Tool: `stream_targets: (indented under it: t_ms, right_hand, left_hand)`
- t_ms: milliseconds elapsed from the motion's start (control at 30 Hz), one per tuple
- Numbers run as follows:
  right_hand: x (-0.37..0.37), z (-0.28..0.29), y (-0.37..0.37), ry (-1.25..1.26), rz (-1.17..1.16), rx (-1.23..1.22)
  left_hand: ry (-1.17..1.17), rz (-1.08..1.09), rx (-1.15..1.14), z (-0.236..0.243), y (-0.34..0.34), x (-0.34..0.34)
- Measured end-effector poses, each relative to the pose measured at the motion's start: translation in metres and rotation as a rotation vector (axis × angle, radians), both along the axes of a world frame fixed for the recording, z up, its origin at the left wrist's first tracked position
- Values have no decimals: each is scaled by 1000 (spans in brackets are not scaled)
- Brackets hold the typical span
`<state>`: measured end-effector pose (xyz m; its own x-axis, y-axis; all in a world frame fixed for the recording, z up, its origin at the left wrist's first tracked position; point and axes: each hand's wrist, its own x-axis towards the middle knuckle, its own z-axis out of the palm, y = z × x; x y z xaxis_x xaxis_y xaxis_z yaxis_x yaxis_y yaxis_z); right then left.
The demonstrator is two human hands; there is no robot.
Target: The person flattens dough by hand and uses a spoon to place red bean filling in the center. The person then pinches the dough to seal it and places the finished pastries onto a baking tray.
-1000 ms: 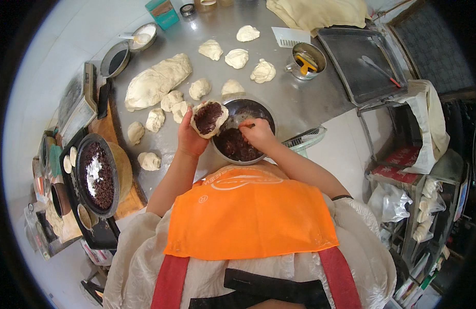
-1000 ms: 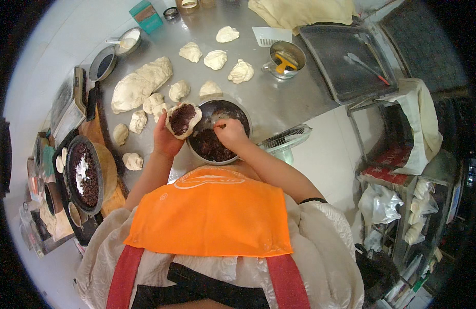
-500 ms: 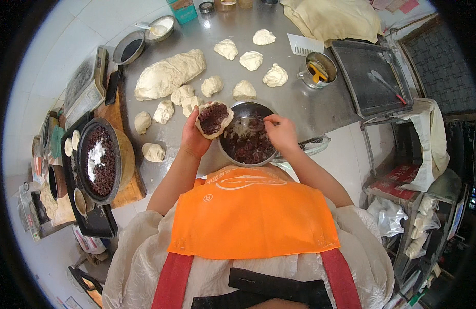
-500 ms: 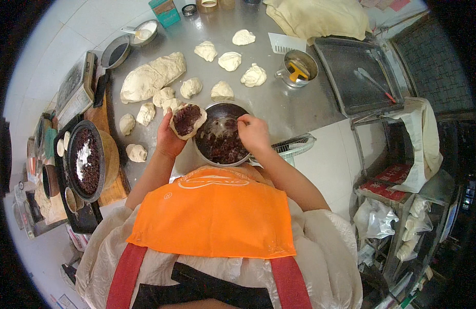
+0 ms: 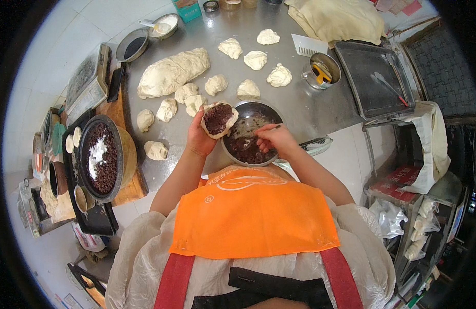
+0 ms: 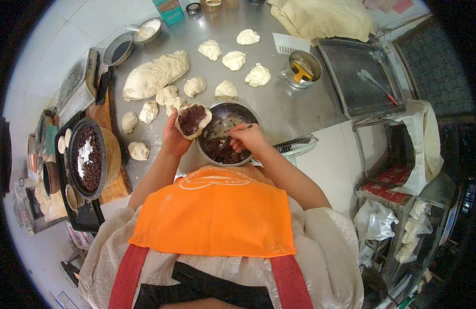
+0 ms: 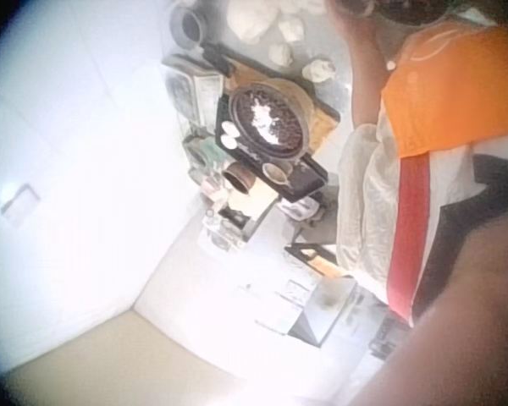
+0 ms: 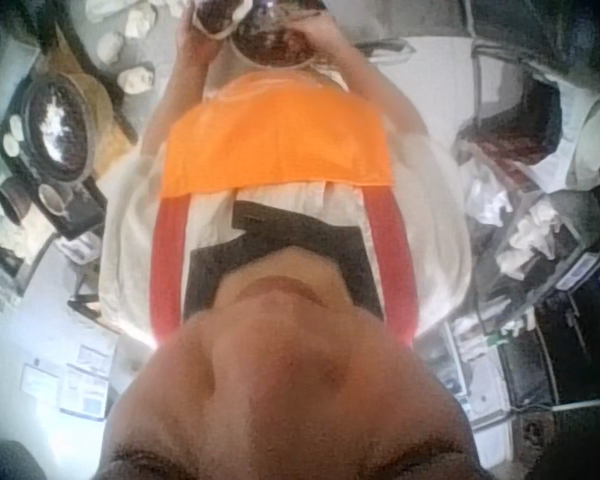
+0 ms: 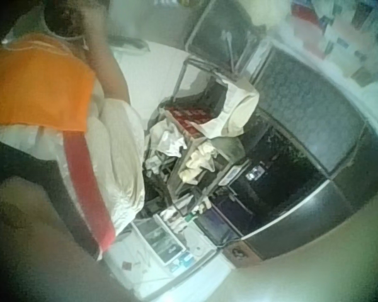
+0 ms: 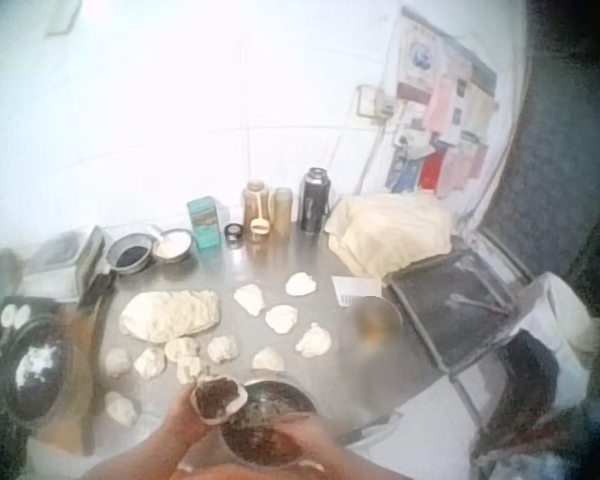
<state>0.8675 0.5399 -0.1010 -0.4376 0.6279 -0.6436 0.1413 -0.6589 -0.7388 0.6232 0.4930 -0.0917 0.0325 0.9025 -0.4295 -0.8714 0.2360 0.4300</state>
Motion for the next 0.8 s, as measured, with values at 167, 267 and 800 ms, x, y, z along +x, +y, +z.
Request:
stream_targets:
  t_ms: [167, 267, 800]
  right_hand:
    - [21, 48, -9, 223, -238, 164]
    - [2, 58, -22, 46, -247, 892]
    - [22, 42, -7, 267, -365, 186]
  left_hand:
    - [38, -141, 114, 6, -2, 2]
    - [14, -190, 34, 6, 3, 21]
    - [-182, -356, 138, 8, 2, 54]
